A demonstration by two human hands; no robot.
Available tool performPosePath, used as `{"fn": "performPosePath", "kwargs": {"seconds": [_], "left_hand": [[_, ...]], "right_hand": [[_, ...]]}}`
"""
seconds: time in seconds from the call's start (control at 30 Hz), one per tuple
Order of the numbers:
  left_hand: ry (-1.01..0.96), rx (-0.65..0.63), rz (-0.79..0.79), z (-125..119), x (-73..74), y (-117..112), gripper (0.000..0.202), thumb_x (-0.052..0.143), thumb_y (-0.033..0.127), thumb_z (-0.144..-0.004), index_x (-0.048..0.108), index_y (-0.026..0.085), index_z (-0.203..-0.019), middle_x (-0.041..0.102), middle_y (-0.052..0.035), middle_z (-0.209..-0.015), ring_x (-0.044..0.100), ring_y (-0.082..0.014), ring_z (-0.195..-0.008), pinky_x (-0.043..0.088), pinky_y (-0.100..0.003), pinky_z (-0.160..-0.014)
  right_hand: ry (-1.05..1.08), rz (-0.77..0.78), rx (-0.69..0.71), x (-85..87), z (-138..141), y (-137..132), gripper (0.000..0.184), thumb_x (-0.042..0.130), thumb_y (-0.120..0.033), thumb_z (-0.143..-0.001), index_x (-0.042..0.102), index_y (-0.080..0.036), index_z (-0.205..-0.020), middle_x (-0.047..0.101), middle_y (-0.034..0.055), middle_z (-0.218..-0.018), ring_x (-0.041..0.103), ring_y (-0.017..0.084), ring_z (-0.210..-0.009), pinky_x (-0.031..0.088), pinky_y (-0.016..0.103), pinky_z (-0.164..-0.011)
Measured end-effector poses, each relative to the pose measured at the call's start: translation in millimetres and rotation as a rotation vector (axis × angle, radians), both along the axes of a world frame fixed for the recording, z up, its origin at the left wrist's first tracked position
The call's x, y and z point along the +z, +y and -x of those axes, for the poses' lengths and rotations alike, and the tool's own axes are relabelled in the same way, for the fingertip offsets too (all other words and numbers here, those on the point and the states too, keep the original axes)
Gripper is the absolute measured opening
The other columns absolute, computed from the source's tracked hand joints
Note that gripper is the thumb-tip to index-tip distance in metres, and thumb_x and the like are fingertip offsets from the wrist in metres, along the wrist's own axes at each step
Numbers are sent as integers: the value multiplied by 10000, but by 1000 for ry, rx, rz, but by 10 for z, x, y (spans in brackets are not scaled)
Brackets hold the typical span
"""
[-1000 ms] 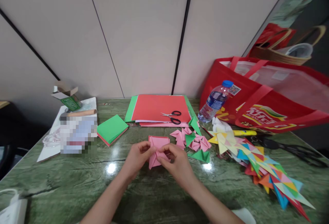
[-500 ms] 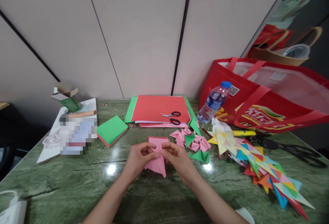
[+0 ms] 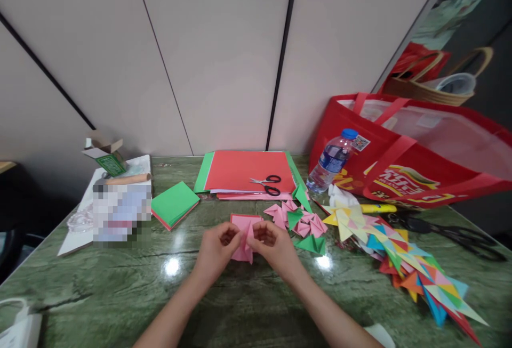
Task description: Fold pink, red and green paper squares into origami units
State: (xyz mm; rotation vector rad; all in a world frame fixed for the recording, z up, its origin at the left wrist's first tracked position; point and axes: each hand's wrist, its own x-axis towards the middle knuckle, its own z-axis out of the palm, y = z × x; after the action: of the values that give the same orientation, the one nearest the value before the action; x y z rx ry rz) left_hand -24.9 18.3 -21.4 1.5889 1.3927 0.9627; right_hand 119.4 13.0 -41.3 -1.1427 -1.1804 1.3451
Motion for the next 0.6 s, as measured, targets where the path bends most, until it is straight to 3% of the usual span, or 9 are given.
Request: {"fn": "performPosePath", "kwargs": {"seconds": [0.23, 0.43, 0.6], "left_hand": [[209, -25, -170, 26, -48, -44, 163, 525, 301, -748, 592, 168, -680, 608, -10, -619, 538, -119, -537, 403, -201, -517], [225, -22, -175, 28, -65, -45, 176, 524, 307, -747, 583, 173, -651, 596, -5, -573, 521, -117, -506, 391, -201, -503], [154, -49, -139, 22, -96, -30, 154, 543, 287, -725, 598, 169, -643, 600, -3, -576, 527, -119, -520, 397, -204, -515]], "right_hand": [[-125, -67, -44, -12, 3, -10, 162, 629, -243, -634, 532, -151, -725, 563, 17, -678, 545, 135, -610, 474, 253, -570], [8, 43, 0, -44, 9, -9, 240, 640, -361, -640, 530, -163, -716, 544, -7, -625, 557, 130, -539, 487, 264, -533], [9, 41, 7, -76, 5, 4, 289, 655, -415, -615, 529, -166, -688, 554, -11, -603, 558, 131, -542, 480, 261, -536]]}}
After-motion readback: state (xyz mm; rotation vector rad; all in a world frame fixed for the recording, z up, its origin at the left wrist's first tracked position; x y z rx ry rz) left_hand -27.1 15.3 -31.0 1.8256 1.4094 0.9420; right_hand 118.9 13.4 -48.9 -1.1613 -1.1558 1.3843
